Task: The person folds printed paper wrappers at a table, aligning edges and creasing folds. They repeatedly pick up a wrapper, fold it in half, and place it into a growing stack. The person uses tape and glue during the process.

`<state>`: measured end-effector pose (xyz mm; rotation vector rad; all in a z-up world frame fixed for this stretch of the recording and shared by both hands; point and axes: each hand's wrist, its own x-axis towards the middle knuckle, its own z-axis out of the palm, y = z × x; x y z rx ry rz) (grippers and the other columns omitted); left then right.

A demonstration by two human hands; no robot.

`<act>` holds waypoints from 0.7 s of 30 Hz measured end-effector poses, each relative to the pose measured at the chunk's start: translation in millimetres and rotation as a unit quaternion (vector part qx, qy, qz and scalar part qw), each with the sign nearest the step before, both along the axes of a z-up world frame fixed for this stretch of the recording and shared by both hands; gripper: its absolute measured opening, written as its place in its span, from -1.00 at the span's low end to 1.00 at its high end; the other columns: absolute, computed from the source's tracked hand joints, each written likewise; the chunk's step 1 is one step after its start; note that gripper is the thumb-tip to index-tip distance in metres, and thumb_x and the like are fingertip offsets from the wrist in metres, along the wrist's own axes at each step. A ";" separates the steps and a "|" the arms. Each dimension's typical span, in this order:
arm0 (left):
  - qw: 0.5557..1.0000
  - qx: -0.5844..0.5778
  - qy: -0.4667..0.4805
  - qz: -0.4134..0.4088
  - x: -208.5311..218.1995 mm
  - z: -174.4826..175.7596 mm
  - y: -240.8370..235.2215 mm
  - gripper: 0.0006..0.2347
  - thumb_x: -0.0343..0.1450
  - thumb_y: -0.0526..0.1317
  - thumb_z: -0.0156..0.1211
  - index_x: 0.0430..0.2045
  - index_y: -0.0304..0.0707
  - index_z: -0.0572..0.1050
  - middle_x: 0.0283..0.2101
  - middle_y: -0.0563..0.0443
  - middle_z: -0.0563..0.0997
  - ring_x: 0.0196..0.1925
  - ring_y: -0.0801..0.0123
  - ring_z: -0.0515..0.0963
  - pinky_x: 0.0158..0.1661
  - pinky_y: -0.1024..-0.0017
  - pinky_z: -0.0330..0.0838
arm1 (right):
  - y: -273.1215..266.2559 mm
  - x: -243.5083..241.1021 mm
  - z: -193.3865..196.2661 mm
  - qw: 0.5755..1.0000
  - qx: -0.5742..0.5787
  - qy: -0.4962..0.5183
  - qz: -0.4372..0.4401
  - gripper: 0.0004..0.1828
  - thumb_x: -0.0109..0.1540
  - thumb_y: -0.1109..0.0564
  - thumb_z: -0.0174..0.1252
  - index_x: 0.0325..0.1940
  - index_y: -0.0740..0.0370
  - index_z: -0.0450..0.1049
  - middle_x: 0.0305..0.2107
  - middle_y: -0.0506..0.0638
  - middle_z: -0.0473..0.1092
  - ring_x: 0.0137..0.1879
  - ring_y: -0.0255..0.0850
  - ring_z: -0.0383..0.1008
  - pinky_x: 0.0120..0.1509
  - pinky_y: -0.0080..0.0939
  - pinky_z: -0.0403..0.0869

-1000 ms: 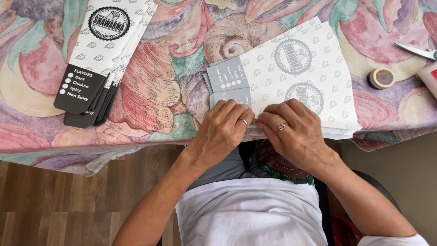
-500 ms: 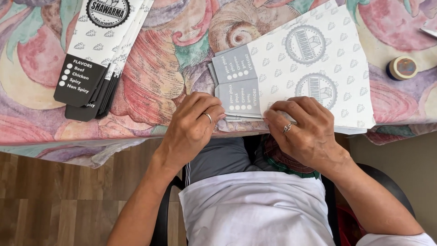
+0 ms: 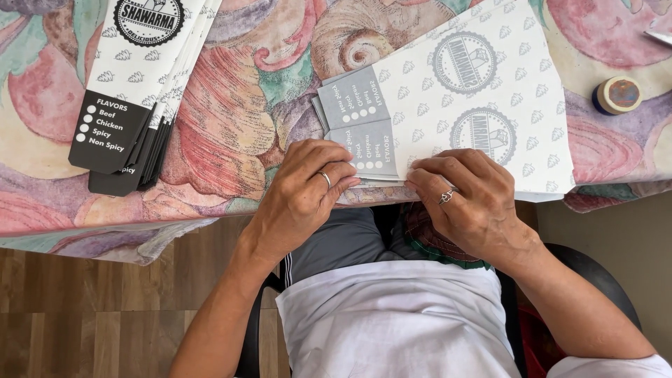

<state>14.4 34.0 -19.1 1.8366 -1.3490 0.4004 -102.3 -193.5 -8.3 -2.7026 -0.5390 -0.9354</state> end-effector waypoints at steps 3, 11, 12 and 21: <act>0.999 -0.019 0.048 -0.006 2.7 -2.0 0.4 -0.94 0.44 -0.35 0.32 -0.39 -0.39 0.57 -0.23 -0.11 0.61 -0.08 0.06 0.66 0.01 0.17 0.51 | 1.6 -1.3 4.5 1.000 -0.003 0.015 -0.002 -0.91 0.22 0.33 0.28 -0.27 0.20 0.63 -0.32 0.11 0.56 -0.18 0.01 0.59 -0.10 -0.04 0.59; 0.990 -0.033 0.136 0.031 -0.3 4.1 -1.3 -0.86 0.41 -0.32 0.39 -0.53 -0.39 0.58 -0.28 -0.07 0.55 -0.17 0.11 0.59 -0.07 0.25 0.52 | -0.1 1.5 4.4 0.996 0.068 0.058 -0.020 -0.91 0.26 0.32 0.33 -0.35 0.28 0.63 -0.39 0.11 0.45 -0.26 -0.03 0.40 -0.15 -0.10 0.49; 0.987 -0.041 0.148 0.042 -0.8 5.4 -2.0 -0.84 0.42 -0.31 0.39 -0.55 -0.39 0.57 -0.29 -0.05 0.52 -0.20 0.13 0.57 -0.09 0.28 0.52 | 0.2 3.2 4.6 0.991 0.107 0.078 -0.013 -0.91 0.26 0.33 0.33 -0.35 0.34 0.63 -0.46 0.13 0.44 -0.32 -0.04 0.40 -0.20 -0.13 0.49; 0.980 -0.020 0.172 0.097 -0.2 1.2 -9.5 -0.79 0.44 -0.28 0.35 -0.61 -0.38 0.53 -0.32 0.00 0.31 -0.23 0.17 0.42 -0.16 0.31 0.43 | -11.7 20.1 19.9 0.951 0.246 0.185 0.030 -0.96 0.17 0.35 0.38 -0.37 0.34 0.64 -0.64 0.08 0.42 -0.54 -0.18 0.37 -0.41 -0.24 0.38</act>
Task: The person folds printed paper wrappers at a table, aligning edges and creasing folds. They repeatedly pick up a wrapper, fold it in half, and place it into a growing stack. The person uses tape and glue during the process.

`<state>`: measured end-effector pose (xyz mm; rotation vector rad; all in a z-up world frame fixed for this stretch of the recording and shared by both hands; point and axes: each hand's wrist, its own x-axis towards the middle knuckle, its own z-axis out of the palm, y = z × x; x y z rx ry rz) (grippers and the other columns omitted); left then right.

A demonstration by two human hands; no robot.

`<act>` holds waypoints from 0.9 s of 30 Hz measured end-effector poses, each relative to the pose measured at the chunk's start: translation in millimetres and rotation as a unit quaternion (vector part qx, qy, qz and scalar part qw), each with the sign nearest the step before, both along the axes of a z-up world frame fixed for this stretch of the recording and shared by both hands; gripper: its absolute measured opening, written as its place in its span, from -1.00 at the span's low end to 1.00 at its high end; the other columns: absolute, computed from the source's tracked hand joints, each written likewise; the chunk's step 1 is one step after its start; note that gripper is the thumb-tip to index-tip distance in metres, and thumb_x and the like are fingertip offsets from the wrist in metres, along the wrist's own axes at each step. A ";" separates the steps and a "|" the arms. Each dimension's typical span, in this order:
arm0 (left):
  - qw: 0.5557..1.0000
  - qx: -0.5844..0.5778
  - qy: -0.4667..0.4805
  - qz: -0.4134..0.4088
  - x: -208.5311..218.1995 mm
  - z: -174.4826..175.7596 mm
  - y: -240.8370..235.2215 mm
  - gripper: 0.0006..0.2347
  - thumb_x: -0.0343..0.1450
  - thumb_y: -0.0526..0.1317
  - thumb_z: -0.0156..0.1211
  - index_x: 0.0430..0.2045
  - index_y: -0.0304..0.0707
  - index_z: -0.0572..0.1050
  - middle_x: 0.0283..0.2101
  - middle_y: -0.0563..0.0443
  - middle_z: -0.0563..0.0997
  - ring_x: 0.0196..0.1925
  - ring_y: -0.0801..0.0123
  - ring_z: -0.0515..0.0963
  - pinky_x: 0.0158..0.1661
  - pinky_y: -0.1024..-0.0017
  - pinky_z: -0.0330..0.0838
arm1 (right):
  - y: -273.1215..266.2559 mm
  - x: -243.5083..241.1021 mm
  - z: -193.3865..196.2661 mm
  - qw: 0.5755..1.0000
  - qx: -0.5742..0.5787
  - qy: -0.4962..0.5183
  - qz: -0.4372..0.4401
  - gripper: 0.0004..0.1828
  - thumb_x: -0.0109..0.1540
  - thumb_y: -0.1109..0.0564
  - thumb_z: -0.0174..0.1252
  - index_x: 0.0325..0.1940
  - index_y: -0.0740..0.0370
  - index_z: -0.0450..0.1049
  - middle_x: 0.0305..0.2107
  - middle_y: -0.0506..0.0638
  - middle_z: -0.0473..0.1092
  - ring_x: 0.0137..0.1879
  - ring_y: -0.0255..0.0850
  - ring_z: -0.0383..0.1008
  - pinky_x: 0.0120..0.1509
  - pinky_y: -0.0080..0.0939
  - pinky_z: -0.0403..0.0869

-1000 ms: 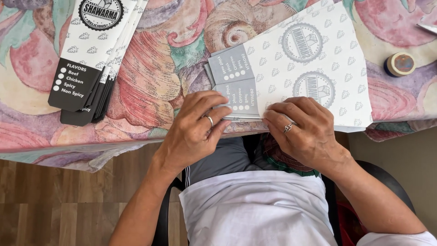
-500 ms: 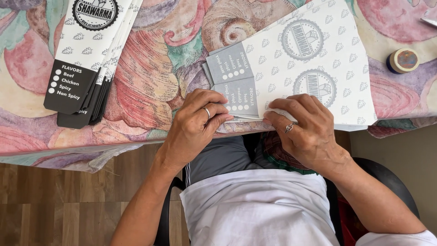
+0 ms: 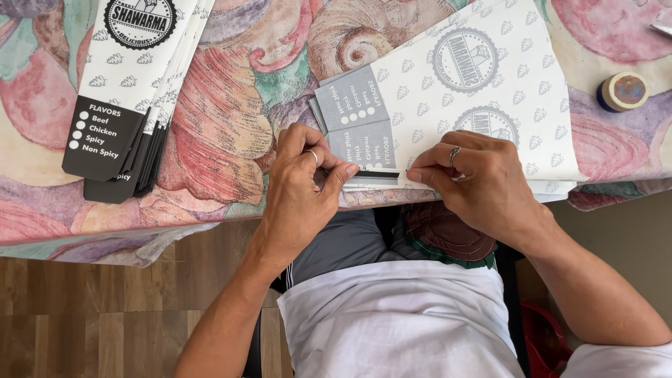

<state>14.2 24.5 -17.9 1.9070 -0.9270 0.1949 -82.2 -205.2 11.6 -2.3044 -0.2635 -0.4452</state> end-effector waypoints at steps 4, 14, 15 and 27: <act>1.000 0.013 0.003 0.005 -1.9 2.5 -1.8 -0.78 0.44 -0.29 0.34 -0.61 -0.40 0.51 -0.32 -0.03 0.30 -0.23 0.13 0.42 -0.18 0.30 0.42 | -1.4 4.1 8.0 0.999 0.008 0.031 0.004 -0.96 0.15 0.36 0.37 -0.37 0.35 0.63 -0.66 0.08 0.41 -0.56 -0.21 0.35 -0.44 -0.24 0.36; 0.998 0.008 0.051 0.037 -9.0 10.9 -3.3 -0.88 0.43 -0.29 0.30 -0.39 -0.32 0.47 -0.16 -0.07 0.32 -0.08 0.10 0.47 -0.10 0.27 0.42 | -2.8 10.1 13.2 0.993 -0.021 0.114 0.000 -0.94 0.14 0.29 0.38 -0.40 0.27 0.61 -0.66 -0.01 0.44 -0.56 -0.23 0.37 -0.45 -0.27 0.37; 0.999 0.006 0.039 0.034 -10.6 11.7 -4.4 -0.93 0.47 -0.30 0.21 -0.26 -0.29 0.50 -0.12 -0.09 0.30 -0.02 0.14 0.44 0.05 0.24 0.38 | -5.2 9.3 10.0 0.992 -0.054 0.117 0.003 -0.90 0.22 0.18 0.39 -0.35 0.20 0.61 -0.59 -0.09 0.46 -0.54 -0.32 0.35 -0.42 -0.31 0.33; 0.833 0.360 -0.419 0.030 -63.8 4.0 -9.2 -0.67 0.55 -0.39 -0.16 0.19 -0.63 0.38 0.13 -0.39 0.53 0.15 -0.01 0.56 0.28 0.13 0.50 | -17.2 -16.1 10.4 0.969 -0.246 -0.007 0.023 -0.77 0.44 0.07 0.11 -0.25 0.20 0.41 -0.40 -0.03 0.37 -0.32 -0.07 0.29 -0.30 -0.11 0.30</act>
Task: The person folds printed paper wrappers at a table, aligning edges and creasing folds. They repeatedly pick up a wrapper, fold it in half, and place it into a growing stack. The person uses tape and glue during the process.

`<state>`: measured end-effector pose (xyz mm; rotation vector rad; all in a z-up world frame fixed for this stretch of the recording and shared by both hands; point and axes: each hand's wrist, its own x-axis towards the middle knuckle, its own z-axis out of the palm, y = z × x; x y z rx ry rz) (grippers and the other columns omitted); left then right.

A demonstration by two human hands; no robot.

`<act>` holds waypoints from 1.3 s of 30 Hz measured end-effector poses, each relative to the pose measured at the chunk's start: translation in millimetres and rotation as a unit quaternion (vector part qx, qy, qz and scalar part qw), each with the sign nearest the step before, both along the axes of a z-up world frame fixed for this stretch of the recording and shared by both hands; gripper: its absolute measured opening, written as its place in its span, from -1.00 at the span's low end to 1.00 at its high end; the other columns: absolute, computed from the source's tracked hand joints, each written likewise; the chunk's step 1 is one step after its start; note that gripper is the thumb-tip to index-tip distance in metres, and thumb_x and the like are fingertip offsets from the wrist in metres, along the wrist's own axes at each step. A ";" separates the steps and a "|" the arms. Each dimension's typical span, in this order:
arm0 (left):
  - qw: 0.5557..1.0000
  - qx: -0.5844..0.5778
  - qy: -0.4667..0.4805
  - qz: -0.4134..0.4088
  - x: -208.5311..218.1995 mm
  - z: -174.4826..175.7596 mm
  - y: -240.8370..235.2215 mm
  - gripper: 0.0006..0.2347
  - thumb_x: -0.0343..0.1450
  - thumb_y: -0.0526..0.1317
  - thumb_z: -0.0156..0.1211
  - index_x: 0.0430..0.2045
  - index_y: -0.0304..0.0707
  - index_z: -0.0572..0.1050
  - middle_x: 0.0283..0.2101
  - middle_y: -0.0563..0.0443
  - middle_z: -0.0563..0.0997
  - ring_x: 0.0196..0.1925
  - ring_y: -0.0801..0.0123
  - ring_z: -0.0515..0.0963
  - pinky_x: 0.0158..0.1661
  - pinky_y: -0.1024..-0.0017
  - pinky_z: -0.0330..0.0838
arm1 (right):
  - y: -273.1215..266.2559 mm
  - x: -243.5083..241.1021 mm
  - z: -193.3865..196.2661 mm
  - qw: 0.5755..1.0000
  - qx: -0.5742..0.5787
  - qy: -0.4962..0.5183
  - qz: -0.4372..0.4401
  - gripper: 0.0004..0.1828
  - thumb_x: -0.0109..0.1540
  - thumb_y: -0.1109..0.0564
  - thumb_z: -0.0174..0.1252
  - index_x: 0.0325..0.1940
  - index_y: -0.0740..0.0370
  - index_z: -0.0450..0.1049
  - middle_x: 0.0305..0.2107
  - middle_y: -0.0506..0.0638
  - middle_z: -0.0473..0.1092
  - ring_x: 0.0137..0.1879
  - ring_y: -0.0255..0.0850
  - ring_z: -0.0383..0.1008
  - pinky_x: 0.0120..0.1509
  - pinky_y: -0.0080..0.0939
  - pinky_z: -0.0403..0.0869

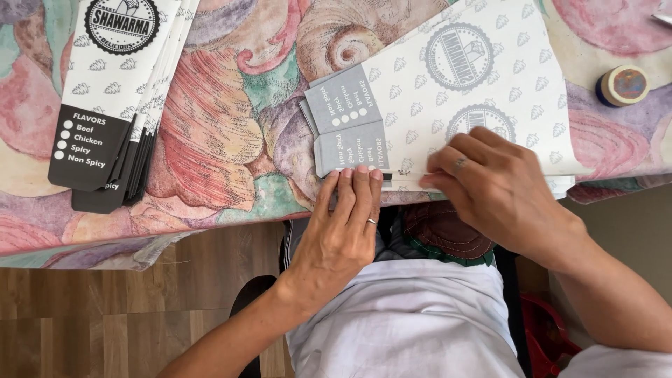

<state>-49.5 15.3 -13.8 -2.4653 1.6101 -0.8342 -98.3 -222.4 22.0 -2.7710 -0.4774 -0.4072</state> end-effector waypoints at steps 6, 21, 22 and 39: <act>0.999 0.037 -0.029 0.022 -4.1 -3.0 -1.3 -0.63 0.58 -0.40 -0.07 0.34 -0.30 0.29 0.14 -0.37 0.49 0.17 -0.08 0.50 0.26 0.01 0.47 | -21.9 -21.7 -17.6 0.996 0.087 -0.029 0.000 -0.98 0.39 0.33 0.16 -0.11 0.33 0.50 -0.36 0.08 0.35 -0.28 -0.01 0.30 -0.19 -0.11 0.34; 0.991 0.108 -0.023 0.074 -8.8 11.8 -14.9 -0.11 0.31 0.50 0.26 0.45 0.12 0.10 0.08 -0.26 0.37 -0.09 0.06 0.41 0.20 0.09 0.42 | -17.6 4.6 -8.1 0.972 0.101 0.157 -0.144 -0.87 0.18 0.13 0.37 -0.35 0.08 0.51 -0.54 -0.16 0.49 -0.50 -0.27 0.47 -0.41 -0.13 0.33; 0.992 0.106 -0.025 0.070 -9.3 11.6 -16.9 -0.11 0.31 0.50 0.26 0.45 0.12 0.10 0.08 -0.26 0.37 -0.09 0.06 0.41 0.20 0.09 0.42 | -19.1 0.7 -9.6 0.972 0.100 0.156 -0.148 -0.87 0.18 0.13 0.37 -0.35 0.08 0.51 -0.54 -0.16 0.49 -0.50 -0.27 0.47 -0.41 -0.13 0.33; 0.967 0.180 -0.118 0.139 -19.1 8.9 -51.3 -0.02 0.42 -0.64 0.12 0.47 0.43 -0.40 -0.24 -0.40 0.53 -0.26 -0.19 0.66 -0.09 -0.03 0.61 | -57.6 -39.7 -16.0 0.970 0.217 0.048 -0.100 -0.93 0.27 0.19 0.34 -0.19 0.20 0.59 -0.47 -0.06 0.42 -0.38 -0.23 0.35 -0.29 -0.24 0.33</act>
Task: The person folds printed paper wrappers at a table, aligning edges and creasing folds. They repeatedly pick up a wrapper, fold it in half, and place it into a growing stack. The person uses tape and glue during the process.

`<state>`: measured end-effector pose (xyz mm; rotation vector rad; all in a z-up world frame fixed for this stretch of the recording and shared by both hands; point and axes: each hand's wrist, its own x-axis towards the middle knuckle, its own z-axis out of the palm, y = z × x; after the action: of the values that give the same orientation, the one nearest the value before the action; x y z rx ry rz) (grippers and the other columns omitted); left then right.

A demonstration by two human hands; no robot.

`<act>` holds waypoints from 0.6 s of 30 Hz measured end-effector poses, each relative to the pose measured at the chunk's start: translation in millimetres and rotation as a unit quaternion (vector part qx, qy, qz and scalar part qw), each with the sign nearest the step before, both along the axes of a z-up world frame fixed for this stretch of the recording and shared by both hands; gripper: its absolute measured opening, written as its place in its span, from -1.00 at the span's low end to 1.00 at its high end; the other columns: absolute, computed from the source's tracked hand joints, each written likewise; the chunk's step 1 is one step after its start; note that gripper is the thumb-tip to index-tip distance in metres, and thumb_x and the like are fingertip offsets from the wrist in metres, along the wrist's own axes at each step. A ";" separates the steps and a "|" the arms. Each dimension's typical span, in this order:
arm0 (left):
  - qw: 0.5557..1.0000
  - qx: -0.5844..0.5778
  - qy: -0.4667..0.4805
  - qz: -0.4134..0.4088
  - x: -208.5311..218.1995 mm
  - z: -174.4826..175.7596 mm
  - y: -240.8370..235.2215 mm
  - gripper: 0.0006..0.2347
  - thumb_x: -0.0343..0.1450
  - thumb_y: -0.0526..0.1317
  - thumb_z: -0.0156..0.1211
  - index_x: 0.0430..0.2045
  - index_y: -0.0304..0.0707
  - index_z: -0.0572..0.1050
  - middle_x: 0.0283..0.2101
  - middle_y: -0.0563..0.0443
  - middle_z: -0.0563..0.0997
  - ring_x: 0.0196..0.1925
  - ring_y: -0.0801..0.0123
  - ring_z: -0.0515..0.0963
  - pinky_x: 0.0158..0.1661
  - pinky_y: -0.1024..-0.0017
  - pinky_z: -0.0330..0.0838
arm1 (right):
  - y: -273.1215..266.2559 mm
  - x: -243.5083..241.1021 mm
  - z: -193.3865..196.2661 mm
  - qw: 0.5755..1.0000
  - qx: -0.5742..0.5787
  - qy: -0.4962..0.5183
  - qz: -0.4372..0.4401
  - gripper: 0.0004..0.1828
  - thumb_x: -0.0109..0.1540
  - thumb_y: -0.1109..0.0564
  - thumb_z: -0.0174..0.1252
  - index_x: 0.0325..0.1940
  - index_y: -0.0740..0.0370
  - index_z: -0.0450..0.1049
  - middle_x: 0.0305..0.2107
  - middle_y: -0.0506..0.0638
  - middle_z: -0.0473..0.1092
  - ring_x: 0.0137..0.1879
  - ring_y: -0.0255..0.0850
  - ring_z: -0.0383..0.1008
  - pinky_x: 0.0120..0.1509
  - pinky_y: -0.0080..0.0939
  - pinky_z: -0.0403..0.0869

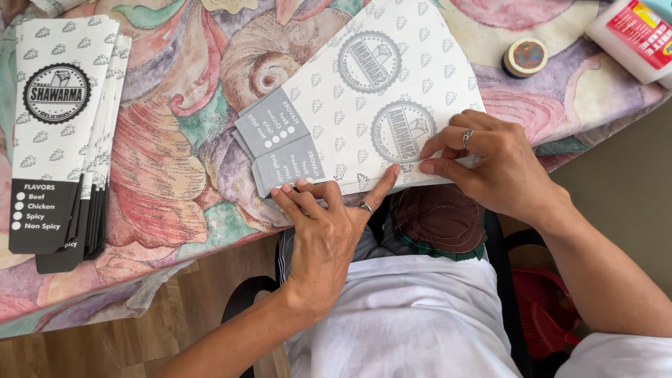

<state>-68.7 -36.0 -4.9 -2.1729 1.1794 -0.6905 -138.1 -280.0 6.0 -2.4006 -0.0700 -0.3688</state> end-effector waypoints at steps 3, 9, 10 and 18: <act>1.000 0.005 0.000 0.003 -0.1 -2.4 -3.7 -0.02 0.43 -0.68 0.04 0.46 0.39 -0.46 -0.29 -0.45 0.49 -0.35 -0.16 0.62 -0.12 -0.08 0.61 | 3.5 7.1 3.0 0.997 -0.031 0.058 -0.033 -0.92 0.23 0.14 0.37 -0.32 0.11 0.60 -0.53 -0.09 0.44 -0.39 -0.25 0.41 -0.29 -0.19 0.40; 1.000 0.015 0.014 0.002 0.7 0.5 -5.0 -0.14 0.50 -0.61 -0.15 0.46 0.45 -0.46 -0.28 -0.50 0.49 -0.35 -0.21 0.61 -0.14 -0.11 0.57 | -2.3 4.0 -1.9 0.986 -0.135 0.063 -0.071 -0.73 0.16 -0.08 0.48 -0.33 0.06 0.55 -0.55 -0.18 0.40 -0.34 -0.19 0.40 -0.14 -0.08 0.29; 1.000 0.013 0.013 0.001 0.6 1.2 -4.7 -0.14 0.50 -0.61 -0.15 0.46 0.45 -0.46 -0.28 -0.50 0.49 -0.35 -0.21 0.61 -0.14 -0.11 0.57 | -5.5 -3.2 -2.5 0.986 -0.137 0.062 -0.072 -0.73 0.16 -0.08 0.48 -0.33 0.06 0.55 -0.55 -0.18 0.40 -0.34 -0.19 0.40 -0.14 -0.08 0.29; 0.999 0.005 -0.036 -0.009 2.9 1.1 -4.3 0.02 0.39 -0.71 0.08 0.47 0.37 -0.46 -0.38 -0.28 0.45 -0.42 -0.03 0.59 -0.18 -0.01 0.62 | -20.9 -28.6 -20.4 0.996 -0.050 -0.058 -0.052 -0.91 0.30 0.19 0.38 -0.20 0.20 0.59 -0.37 -0.04 0.42 -0.26 -0.13 0.26 -0.01 -0.11 0.20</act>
<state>-65.8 -40.3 -3.8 -2.1139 1.1646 -0.7630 -166.7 -300.9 -14.4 -2.4862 -0.0168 -0.5649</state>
